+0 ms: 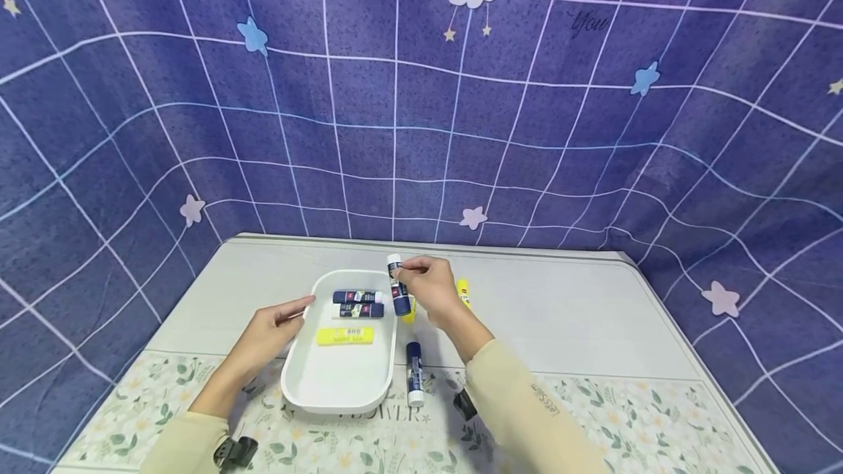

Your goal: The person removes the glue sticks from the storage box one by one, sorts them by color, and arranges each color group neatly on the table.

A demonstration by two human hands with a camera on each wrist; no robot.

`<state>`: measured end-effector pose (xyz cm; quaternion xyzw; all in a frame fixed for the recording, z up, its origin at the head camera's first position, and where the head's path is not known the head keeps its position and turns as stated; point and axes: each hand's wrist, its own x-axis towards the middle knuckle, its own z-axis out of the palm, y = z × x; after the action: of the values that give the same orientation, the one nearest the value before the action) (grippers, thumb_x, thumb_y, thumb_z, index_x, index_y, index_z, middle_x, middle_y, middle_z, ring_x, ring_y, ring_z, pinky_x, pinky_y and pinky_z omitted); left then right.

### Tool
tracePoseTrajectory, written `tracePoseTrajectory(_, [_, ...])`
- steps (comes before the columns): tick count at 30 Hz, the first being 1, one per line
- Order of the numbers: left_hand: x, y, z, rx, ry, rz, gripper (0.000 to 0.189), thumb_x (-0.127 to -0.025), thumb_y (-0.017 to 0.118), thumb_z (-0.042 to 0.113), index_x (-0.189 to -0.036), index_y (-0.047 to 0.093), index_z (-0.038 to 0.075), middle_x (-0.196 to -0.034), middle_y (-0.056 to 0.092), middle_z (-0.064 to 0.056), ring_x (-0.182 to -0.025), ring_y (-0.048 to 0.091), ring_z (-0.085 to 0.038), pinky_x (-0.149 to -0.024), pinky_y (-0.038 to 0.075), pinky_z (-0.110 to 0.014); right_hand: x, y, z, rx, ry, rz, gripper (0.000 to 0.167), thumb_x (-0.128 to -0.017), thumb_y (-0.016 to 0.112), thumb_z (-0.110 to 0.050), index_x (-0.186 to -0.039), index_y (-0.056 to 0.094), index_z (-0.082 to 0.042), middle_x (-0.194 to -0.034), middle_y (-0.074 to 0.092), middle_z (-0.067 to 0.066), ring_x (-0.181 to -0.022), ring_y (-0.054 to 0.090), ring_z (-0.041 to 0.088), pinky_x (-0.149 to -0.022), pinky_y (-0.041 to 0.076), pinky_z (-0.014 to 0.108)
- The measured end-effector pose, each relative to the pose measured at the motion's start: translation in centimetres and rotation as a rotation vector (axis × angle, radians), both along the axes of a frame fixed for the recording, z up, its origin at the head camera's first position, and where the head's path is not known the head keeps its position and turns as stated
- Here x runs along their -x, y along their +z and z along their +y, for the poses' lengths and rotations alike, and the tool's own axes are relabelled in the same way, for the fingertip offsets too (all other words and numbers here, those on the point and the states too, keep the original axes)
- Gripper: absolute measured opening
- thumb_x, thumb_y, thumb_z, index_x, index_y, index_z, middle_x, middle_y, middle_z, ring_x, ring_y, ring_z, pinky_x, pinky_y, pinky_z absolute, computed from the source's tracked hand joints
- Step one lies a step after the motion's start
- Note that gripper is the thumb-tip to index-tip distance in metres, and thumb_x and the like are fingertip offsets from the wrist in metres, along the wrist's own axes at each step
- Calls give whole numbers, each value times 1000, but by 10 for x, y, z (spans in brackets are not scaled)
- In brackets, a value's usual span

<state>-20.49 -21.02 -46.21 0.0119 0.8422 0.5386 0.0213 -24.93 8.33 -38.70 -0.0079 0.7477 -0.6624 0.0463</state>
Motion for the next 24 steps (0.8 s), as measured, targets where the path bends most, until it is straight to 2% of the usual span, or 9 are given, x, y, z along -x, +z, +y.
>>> tracePoseTrajectory(3, [0, -1, -1, 4, -1, -4, 46, -105, 51, 15, -152, 53, 15, -151, 56, -20, -135, 61, -34, -104, 58, -32, -2, 3, 7, 9, -3, -9, 23, -95, 71, -9, -115, 71, 4, -100, 67, 7, -90, 66, 14, -96, 62, 38])
tracePoseTrajectory(13, [2, -2, 0, 0, -11, -6, 46, -106, 51, 14, -152, 53, 14, -152, 55, -20, -136, 59, -36, -105, 58, -33, -9, 10, 29, 20, -5, -34, 26, -95, 70, -9, -116, 69, 6, -97, 65, 5, -87, 66, 10, -87, 63, 27])
tracePoseTrajectory(24, [1, 1, 0, -3, -6, -1, 46, -106, 52, 15, -151, 53, 13, -150, 56, -21, -135, 60, -36, -104, 58, -35, -23, -7, 61, -29, -10, -95, 28, -97, 70, -12, -118, 67, 7, -103, 65, 9, -91, 67, 13, -88, 63, 29])
